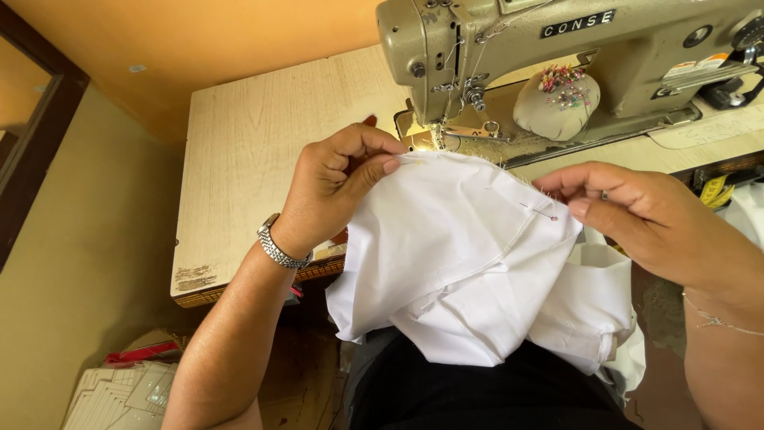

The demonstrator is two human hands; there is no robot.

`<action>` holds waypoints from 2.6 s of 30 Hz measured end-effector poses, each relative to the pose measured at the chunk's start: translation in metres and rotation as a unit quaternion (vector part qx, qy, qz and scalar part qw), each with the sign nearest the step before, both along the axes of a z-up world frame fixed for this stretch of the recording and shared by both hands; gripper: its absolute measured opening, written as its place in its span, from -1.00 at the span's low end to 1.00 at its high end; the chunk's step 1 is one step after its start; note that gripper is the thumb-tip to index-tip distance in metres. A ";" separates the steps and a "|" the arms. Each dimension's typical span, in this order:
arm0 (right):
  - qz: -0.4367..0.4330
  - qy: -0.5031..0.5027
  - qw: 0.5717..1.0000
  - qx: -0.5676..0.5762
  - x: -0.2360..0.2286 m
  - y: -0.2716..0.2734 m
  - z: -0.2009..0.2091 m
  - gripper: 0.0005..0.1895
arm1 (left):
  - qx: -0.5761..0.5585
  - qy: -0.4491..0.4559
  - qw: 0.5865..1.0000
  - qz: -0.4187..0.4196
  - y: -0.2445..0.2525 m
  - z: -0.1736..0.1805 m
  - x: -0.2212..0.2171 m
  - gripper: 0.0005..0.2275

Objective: The person pins a white fabric garment on a wooden table next to a sewing machine. They align the edges of the fabric and insert pins to hold the layers together, then lift and adjust the garment to check the alignment.

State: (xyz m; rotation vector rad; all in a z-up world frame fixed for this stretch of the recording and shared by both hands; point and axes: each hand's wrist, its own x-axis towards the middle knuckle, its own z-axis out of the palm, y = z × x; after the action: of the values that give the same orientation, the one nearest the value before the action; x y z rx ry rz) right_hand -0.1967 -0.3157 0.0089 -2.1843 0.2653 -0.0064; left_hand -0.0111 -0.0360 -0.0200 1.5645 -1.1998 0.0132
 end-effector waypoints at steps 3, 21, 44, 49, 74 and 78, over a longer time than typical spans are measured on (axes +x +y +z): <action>-0.017 0.016 0.993 -0.119 0.009 0.025 0.004 -0.44 | 0.007 0.030 0.999 0.011 -0.002 0.005 -0.006 -0.90; -0.049 -0.043 0.996 -0.054 0.025 -0.022 -0.080 -0.81 | 0.076 0.157 0.981 -0.083 0.008 -0.020 0.010 -0.72; -0.095 0.079 0.992 0.018 0.016 0.010 -0.043 -0.60 | 0.043 0.179 0.983 -0.019 0.013 -0.025 0.005 -0.81; -0.098 0.092 0.991 -0.010 0.015 -0.004 -0.053 -0.60 | 0.031 0.176 0.983 -0.047 0.009 -0.028 0.005 -0.79; 0.055 -0.162 0.985 0.008 0.034 -0.027 -0.084 -0.32 | -0.005 -0.181 0.982 -0.045 -0.061 -0.001 -0.010 -0.87; 0.245 -0.034 0.966 0.075 0.144 -0.258 -0.281 -0.17 | -0.145 -0.235 0.954 -0.116 -0.083 0.006 -0.001 -0.88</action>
State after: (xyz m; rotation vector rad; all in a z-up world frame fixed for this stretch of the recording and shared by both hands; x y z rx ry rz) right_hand -0.0526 -0.5733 -0.2720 -2.0400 -0.3077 0.2082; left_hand -0.0124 -0.1186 -0.0141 1.1855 -1.6654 0.4118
